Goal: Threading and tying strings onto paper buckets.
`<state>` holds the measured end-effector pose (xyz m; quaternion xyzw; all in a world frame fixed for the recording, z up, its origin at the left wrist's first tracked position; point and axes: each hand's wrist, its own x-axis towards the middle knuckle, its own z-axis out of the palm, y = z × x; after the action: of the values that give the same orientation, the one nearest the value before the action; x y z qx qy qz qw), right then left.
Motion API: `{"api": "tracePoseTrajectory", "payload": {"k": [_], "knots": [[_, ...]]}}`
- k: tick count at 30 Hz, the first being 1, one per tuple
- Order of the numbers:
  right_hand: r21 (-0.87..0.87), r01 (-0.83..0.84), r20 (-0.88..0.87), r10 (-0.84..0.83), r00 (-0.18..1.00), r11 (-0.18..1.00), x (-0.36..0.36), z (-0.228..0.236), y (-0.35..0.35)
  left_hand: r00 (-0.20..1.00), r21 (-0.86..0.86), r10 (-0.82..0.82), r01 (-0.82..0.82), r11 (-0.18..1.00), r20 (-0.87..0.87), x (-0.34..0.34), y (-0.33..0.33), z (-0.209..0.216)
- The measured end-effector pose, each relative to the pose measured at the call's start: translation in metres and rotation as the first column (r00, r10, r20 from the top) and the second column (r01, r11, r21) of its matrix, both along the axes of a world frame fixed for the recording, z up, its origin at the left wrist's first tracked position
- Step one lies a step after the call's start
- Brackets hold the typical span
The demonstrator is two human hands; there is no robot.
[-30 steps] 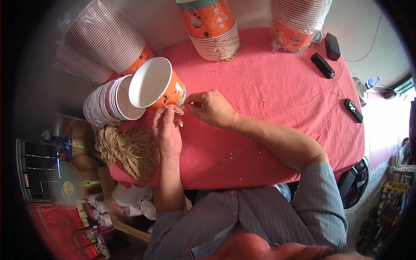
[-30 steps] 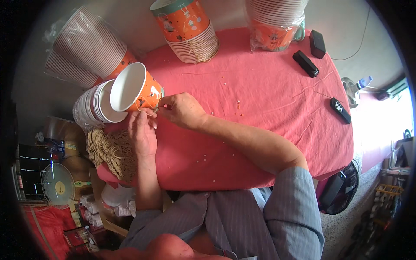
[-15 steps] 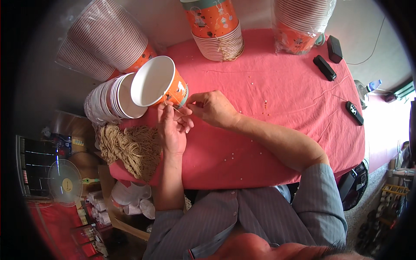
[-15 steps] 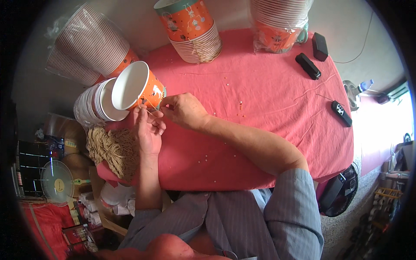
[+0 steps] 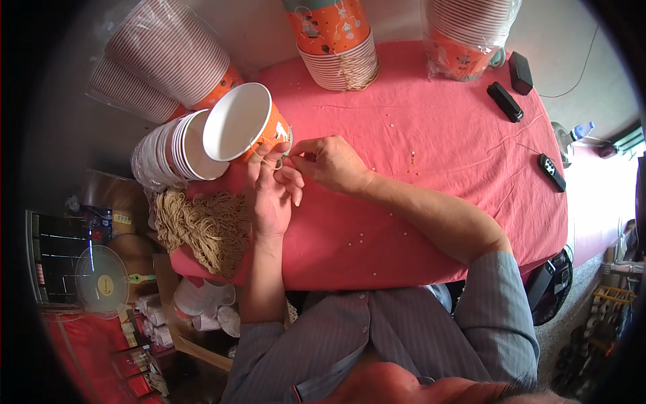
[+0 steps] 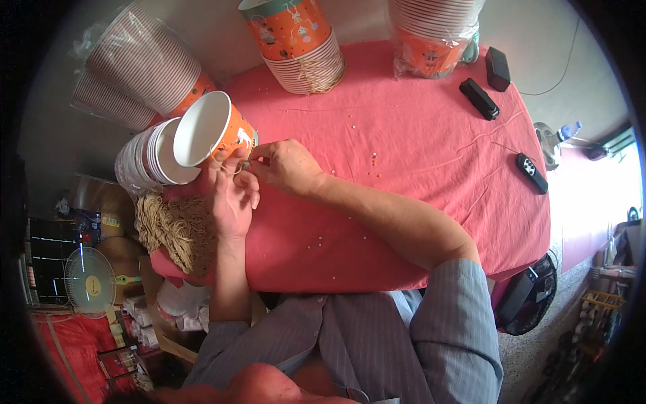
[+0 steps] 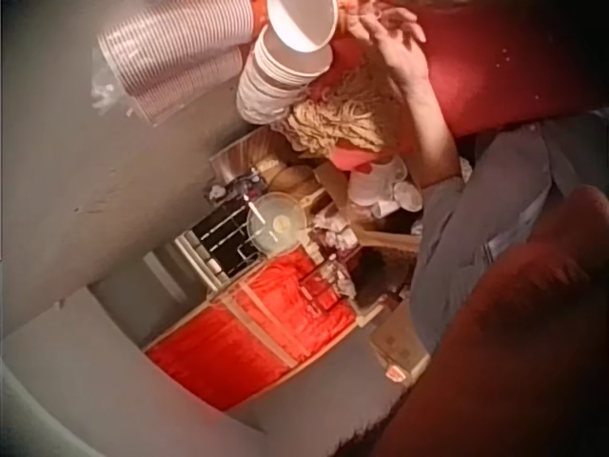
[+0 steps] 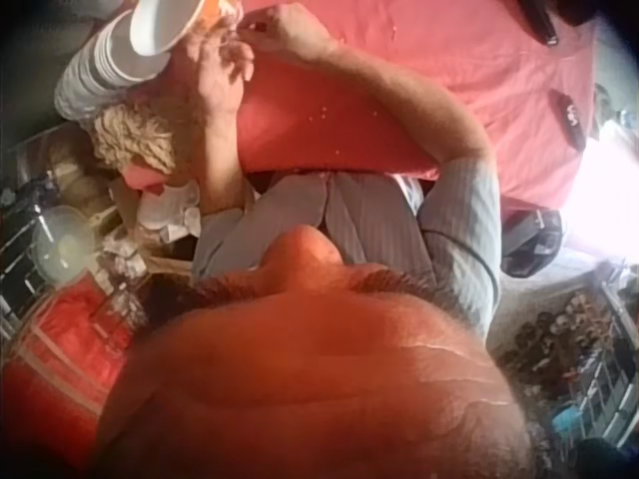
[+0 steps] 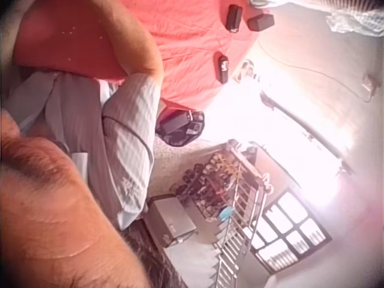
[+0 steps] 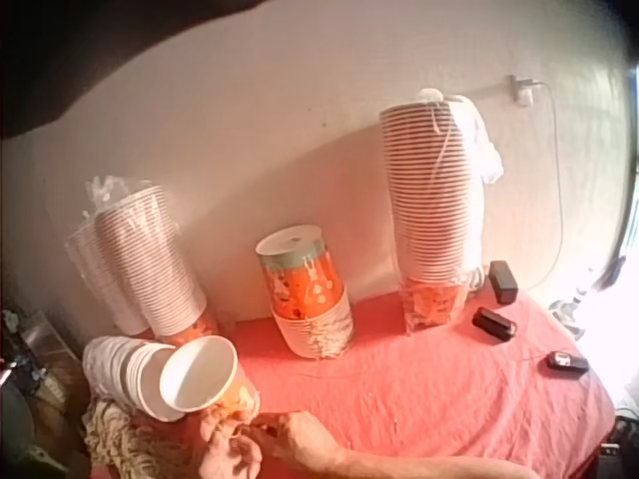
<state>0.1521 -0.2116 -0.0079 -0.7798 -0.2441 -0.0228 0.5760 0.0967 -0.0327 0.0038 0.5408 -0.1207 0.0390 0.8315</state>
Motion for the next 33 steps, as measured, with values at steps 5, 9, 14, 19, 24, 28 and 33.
{"api": "tracePoseTrajectory", "payload": {"k": [5, 9, 14, 19, 24, 28, 33], "knots": [[0.021, 0.015, -0.014, -0.015, 1.000, 1.000, 0.000, -0.001, 0.001, 0.970, 0.428, 0.172, -0.230, 0.874, 0.169, -0.002, 0.019, -0.007], [0.003, 0.022, -0.025, -0.022, 0.999, 1.000, -0.002, 0.002, 0.000, 0.895, 0.547, 0.327, -0.445, 0.709, 0.304, 0.005, 0.021, -0.017], [-0.012, 0.011, -0.045, -0.012, 0.999, 1.000, -0.003, 0.008, -0.003, 0.289, 0.186, 0.413, -0.944, 0.272, 0.863, -0.007, 0.016, 0.004], [0.018, 0.036, 0.020, -0.036, 0.999, 0.999, -0.003, 0.003, 0.001, 0.636, 0.592, 0.205, -0.769, 0.240, 0.744, -0.007, 0.002, -0.004], [0.004, 0.021, 0.004, -0.021, 1.000, 1.000, -0.002, 0.002, -0.001, 0.735, 0.709, 0.260, -0.676, 0.202, 0.626, -0.002, -0.001, -0.010], [-0.013, 0.004, 0.003, -0.004, 1.000, 1.000, -0.001, 0.001, -0.001, 0.742, 0.713, 0.227, -0.670, 0.207, 0.631, 0.002, 0.000, -0.018], [-0.022, 0.006, -0.015, -0.006, 1.000, 1.000, -0.002, 0.002, -0.001, 0.747, 0.718, 0.216, -0.664, 0.208, 0.628, 0.002, 0.000, -0.016]]}}
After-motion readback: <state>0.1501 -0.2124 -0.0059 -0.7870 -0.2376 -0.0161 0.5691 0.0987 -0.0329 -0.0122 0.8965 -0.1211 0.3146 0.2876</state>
